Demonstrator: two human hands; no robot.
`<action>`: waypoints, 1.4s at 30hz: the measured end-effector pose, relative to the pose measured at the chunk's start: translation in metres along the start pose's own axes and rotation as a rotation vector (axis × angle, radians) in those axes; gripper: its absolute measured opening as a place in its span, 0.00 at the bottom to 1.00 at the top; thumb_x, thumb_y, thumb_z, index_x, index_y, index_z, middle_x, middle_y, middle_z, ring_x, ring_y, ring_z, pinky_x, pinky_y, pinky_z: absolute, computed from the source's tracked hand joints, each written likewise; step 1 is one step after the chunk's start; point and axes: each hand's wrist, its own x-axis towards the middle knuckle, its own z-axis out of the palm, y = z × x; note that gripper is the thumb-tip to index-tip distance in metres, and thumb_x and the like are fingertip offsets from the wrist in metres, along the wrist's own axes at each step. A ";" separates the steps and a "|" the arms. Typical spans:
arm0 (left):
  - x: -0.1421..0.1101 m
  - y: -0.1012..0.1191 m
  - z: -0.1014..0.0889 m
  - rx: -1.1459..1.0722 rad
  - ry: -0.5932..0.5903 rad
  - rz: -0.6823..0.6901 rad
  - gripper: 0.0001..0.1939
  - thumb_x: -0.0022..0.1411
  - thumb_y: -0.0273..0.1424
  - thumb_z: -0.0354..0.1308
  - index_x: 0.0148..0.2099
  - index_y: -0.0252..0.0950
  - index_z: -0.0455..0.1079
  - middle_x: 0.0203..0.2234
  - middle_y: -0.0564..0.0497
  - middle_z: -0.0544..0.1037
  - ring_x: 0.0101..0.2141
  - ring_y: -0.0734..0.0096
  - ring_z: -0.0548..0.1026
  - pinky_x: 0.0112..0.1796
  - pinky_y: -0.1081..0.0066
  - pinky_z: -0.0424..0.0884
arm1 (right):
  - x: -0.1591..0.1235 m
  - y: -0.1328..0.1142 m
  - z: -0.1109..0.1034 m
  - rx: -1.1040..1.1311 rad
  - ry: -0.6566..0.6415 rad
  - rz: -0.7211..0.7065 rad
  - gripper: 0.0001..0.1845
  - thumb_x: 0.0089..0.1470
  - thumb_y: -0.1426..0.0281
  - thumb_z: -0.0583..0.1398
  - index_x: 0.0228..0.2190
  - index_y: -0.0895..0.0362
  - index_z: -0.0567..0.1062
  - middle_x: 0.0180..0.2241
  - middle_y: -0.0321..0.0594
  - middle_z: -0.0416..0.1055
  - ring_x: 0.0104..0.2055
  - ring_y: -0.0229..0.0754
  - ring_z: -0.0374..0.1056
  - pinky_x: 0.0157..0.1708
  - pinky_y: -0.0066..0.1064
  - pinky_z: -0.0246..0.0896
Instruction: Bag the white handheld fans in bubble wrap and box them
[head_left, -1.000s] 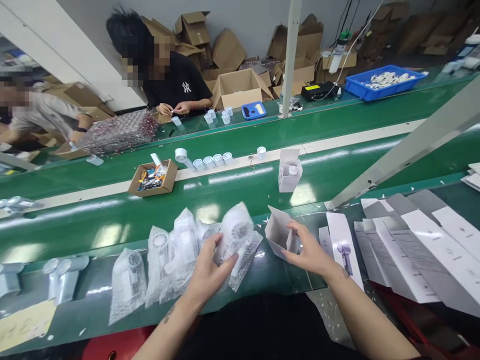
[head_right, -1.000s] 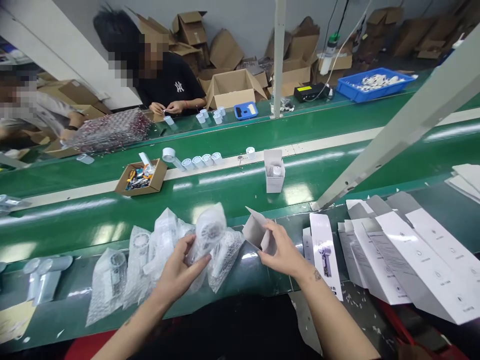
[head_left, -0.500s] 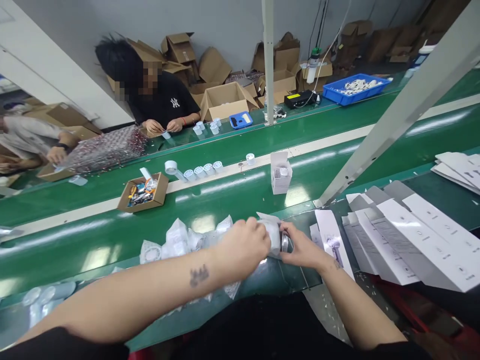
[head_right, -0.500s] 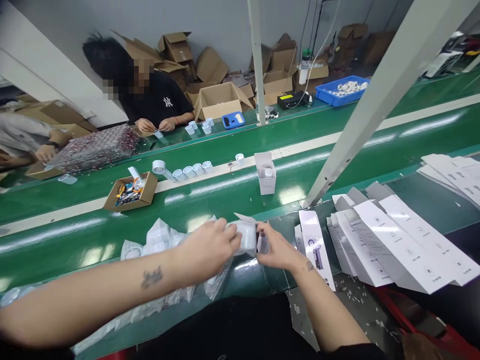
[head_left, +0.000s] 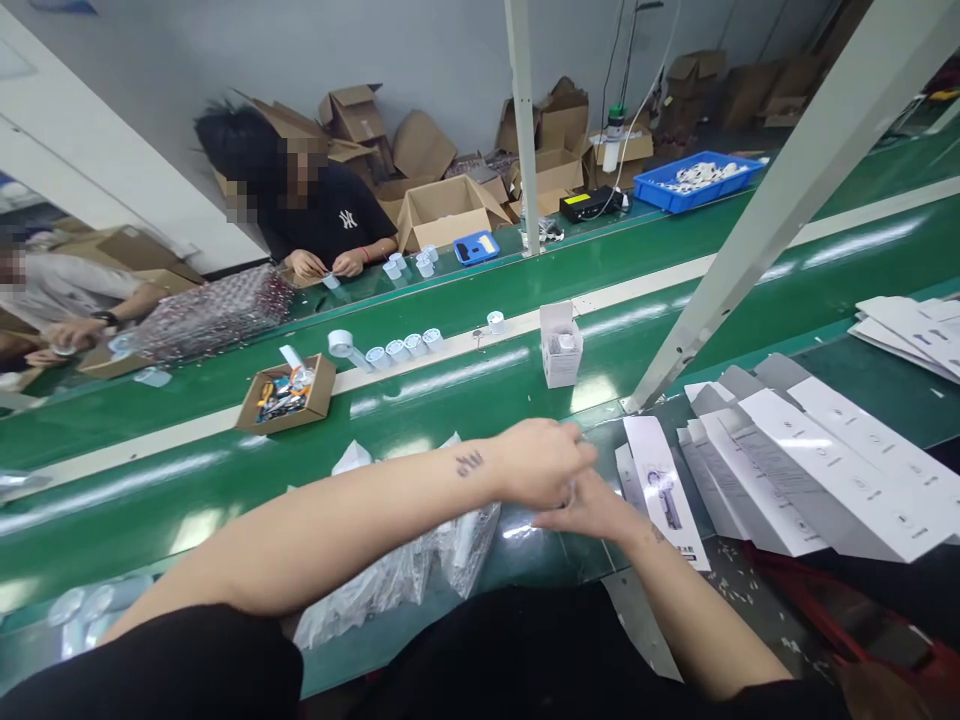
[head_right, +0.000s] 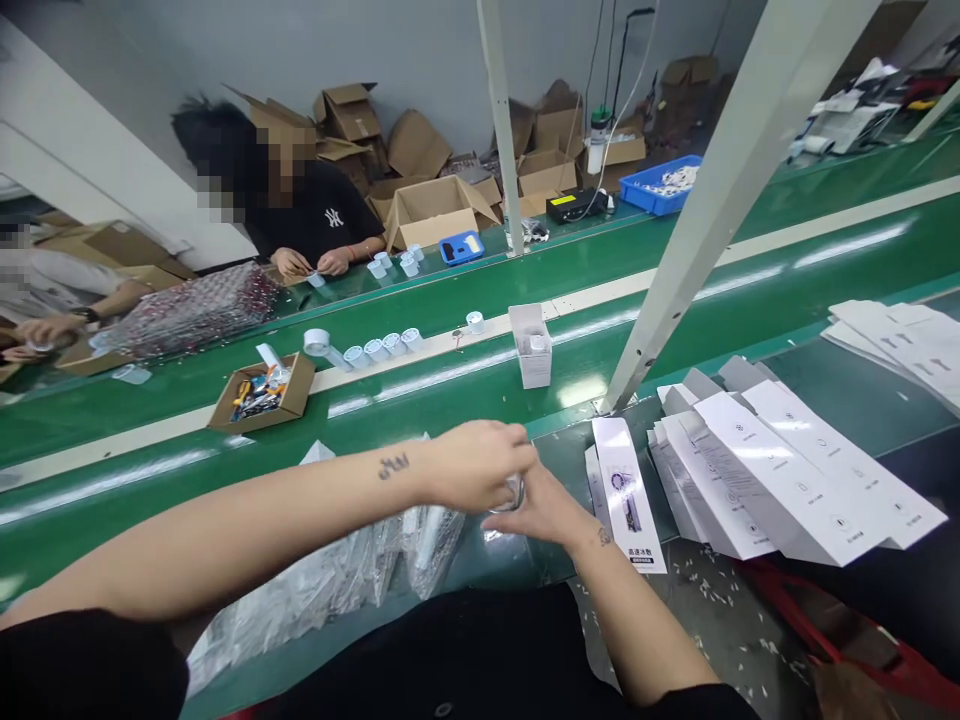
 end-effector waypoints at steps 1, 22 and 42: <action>-0.008 -0.010 -0.004 -0.006 -0.011 0.020 0.15 0.55 0.32 0.60 0.46 0.39 0.70 0.42 0.47 0.74 0.38 0.64 0.75 0.39 0.68 0.71 | -0.003 0.004 0.001 -0.010 0.037 0.064 0.40 0.41 0.59 0.68 0.52 0.56 0.59 0.48 0.47 0.66 0.50 0.55 0.65 0.48 0.50 0.64; -0.005 0.002 0.101 0.219 0.044 -0.025 0.10 0.60 0.30 0.54 0.39 0.38 0.77 0.42 0.41 0.73 0.46 0.52 0.67 0.48 0.48 0.60 | -0.017 0.092 -0.058 -0.551 0.412 0.657 0.41 0.39 0.57 0.69 0.55 0.48 0.65 0.65 0.59 0.35 0.62 0.83 0.42 0.43 0.80 0.44; -0.022 -0.150 0.013 0.024 0.183 -0.729 0.21 0.65 0.42 0.50 0.57 0.41 0.65 0.56 0.42 0.67 0.55 0.53 0.65 0.50 0.56 0.64 | -0.001 0.020 -0.041 -0.340 0.169 -0.011 0.23 0.50 0.63 0.60 0.47 0.50 0.60 0.45 0.45 0.58 0.47 0.53 0.63 0.44 0.46 0.65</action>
